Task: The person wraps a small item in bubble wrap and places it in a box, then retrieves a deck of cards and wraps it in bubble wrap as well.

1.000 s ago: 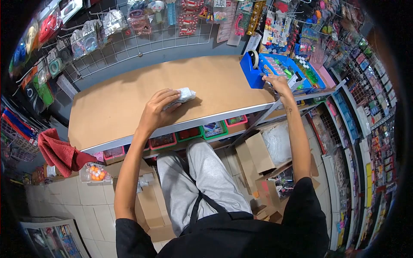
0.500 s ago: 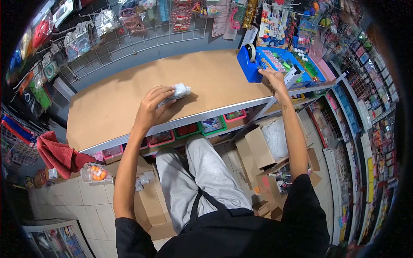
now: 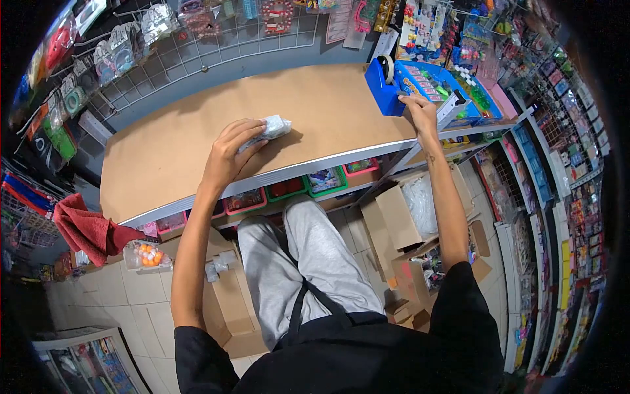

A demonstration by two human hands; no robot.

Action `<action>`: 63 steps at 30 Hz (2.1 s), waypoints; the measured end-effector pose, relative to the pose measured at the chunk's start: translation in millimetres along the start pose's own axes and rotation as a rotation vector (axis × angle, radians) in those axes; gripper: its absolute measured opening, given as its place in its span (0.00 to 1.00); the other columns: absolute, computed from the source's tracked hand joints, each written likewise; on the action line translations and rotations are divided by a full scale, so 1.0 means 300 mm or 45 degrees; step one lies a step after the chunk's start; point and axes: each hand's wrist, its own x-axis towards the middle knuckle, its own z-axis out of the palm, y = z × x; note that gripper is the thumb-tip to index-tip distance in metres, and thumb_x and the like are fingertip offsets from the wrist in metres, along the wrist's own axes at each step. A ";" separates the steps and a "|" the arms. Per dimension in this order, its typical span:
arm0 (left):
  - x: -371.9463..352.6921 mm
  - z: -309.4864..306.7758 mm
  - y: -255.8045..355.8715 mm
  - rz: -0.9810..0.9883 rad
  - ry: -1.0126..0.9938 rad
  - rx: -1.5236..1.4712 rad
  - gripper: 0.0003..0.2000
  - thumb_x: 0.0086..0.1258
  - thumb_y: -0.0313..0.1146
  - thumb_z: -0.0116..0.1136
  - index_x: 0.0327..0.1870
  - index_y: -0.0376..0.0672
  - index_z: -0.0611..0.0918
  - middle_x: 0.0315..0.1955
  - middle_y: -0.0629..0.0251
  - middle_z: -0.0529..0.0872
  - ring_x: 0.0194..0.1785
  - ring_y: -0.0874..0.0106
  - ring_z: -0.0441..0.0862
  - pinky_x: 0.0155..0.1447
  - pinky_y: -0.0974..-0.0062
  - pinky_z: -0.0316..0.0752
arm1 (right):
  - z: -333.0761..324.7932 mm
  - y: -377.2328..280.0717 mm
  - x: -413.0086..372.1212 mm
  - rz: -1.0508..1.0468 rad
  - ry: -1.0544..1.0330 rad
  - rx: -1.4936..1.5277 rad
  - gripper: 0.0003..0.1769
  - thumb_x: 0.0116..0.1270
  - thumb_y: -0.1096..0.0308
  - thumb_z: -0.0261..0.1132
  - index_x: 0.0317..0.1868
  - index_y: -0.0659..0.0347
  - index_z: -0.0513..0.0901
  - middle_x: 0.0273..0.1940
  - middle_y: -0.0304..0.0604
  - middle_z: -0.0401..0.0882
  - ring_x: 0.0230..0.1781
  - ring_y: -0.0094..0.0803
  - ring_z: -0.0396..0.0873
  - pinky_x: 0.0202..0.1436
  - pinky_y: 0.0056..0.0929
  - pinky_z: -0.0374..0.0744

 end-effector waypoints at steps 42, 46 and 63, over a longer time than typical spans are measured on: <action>-0.023 0.079 0.122 -0.053 0.287 -0.050 0.18 0.56 0.26 0.73 0.48 0.42 0.83 0.51 0.60 0.86 0.55 0.58 0.83 0.60 0.63 0.78 | 0.298 -0.198 -0.494 0.165 -0.276 0.974 0.29 0.66 0.75 0.69 0.65 0.74 0.71 0.44 0.49 0.87 0.43 0.26 0.84 0.49 0.21 0.79; -0.032 0.090 0.150 -0.012 0.368 0.033 0.18 0.53 0.25 0.75 0.46 0.43 0.83 0.51 0.61 0.86 0.56 0.59 0.83 0.58 0.63 0.77 | 0.307 -0.262 -0.548 0.266 -0.418 1.100 0.30 0.66 0.76 0.69 0.66 0.74 0.70 0.43 0.49 0.87 0.43 0.27 0.85 0.50 0.21 0.78; -0.088 0.117 0.181 0.239 0.326 0.432 0.14 0.54 0.27 0.69 0.43 0.50 0.86 0.46 0.69 0.81 0.57 0.66 0.80 0.51 0.63 0.70 | 0.399 -0.342 -0.760 1.049 -0.649 1.625 0.18 0.67 0.56 0.70 0.57 0.42 0.82 0.47 0.20 0.77 0.40 0.16 0.68 0.43 0.21 0.66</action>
